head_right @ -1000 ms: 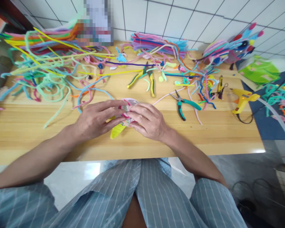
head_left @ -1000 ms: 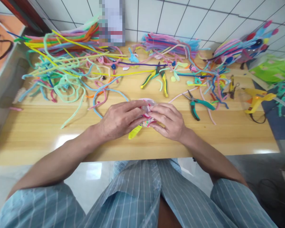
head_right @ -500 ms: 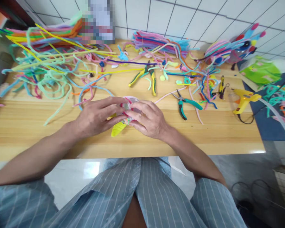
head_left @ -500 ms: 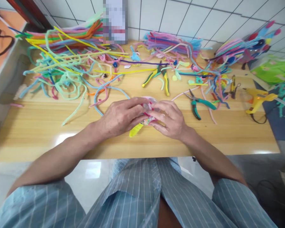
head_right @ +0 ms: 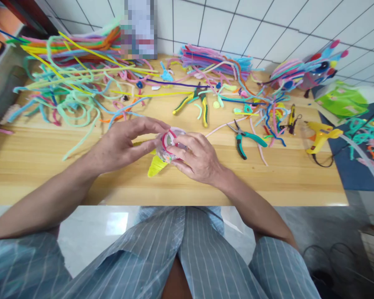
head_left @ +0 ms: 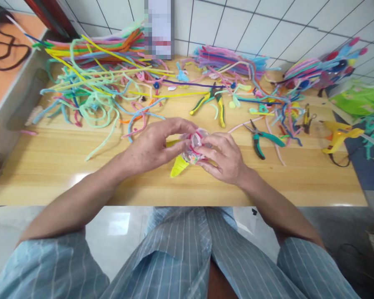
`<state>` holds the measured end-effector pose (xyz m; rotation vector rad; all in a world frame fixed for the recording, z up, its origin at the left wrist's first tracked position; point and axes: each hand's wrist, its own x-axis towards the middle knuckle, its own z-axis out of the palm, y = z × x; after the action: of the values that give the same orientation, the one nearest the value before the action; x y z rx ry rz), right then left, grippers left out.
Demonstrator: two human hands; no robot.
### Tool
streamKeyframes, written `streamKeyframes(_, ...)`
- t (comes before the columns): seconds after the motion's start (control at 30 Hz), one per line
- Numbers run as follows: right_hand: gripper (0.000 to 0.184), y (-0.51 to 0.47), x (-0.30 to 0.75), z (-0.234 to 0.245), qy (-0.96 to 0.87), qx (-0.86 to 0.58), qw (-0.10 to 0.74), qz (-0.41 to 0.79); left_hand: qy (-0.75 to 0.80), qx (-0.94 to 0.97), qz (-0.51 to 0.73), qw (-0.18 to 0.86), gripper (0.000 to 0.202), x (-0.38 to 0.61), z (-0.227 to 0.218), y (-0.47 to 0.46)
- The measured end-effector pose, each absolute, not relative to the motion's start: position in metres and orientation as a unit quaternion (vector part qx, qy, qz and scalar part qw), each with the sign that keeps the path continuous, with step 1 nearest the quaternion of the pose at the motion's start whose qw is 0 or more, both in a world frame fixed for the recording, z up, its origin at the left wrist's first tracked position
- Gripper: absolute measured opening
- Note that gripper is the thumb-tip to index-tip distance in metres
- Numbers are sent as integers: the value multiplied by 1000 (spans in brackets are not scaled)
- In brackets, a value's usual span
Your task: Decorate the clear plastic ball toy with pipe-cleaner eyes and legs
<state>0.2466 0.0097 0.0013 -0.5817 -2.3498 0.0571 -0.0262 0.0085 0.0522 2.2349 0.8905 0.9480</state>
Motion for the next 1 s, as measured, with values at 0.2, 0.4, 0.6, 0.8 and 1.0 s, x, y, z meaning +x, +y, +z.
streamKeyframes(0.2,33,8,244,1,-907,-224,357,-8,359,805,357,310,28,-31,43,21)
streamKeyframes(0.4,30,7,245,0,-909,-231,346,-16,366,791,381,308,16,-16,37,15)
streamKeyframes(0.6,35,7,244,-3,-905,-221,363,-25,368,781,395,314,12,-13,35,10)
streamKeyframes(0.8,36,8,244,-3,-907,-221,358,-26,359,775,408,322,10,-13,32,8)
streamKeyframes(1.0,35,7,245,-4,-908,-242,340,-26,353,780,419,304,10,-13,30,7)
